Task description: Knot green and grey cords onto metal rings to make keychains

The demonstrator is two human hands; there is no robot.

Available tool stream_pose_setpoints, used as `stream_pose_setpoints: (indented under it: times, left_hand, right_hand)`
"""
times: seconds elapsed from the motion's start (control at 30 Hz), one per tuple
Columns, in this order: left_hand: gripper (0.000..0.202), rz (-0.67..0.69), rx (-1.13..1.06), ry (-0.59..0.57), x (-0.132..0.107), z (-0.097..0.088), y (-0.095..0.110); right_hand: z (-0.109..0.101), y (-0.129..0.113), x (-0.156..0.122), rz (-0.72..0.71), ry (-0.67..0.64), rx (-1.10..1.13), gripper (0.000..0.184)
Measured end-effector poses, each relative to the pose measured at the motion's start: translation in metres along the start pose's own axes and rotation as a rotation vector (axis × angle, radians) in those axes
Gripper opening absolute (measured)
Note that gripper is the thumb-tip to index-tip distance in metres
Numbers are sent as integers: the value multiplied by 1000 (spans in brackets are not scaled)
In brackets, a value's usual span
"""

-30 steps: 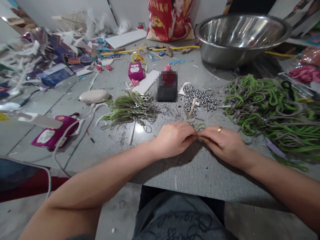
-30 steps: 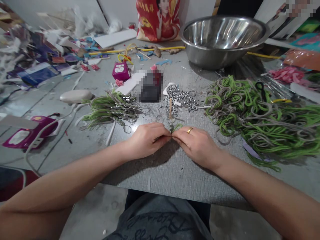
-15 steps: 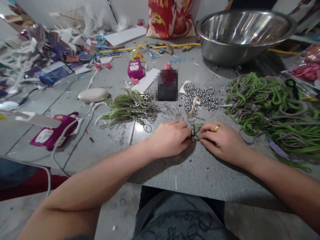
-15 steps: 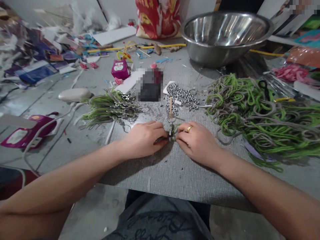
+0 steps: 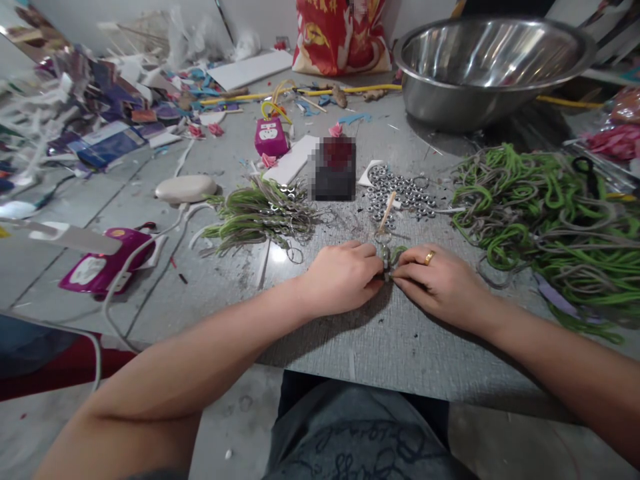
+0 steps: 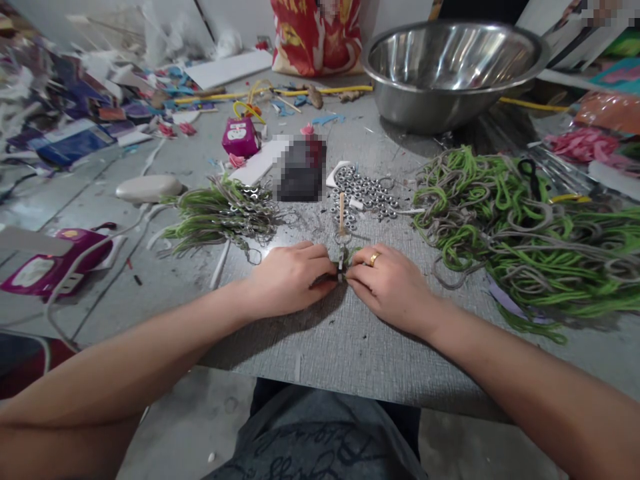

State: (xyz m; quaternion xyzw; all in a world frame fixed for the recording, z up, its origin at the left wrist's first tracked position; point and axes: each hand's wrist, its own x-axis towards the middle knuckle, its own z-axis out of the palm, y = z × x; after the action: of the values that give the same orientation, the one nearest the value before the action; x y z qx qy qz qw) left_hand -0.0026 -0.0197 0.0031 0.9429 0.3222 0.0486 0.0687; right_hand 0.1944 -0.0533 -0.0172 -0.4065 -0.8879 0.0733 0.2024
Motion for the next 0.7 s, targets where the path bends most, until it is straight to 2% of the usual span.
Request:
stream_pose_setpoints:
  times: [0.37,0.7]
  left_hand:
    - [17,12,12,-12,2,5,2]
    - [19,12,-31,-7,2,5,2]
  right_hand:
    - [4,1,-1,-33,57,6,21]
    - [3,-1,-2,-3,40,22,20]
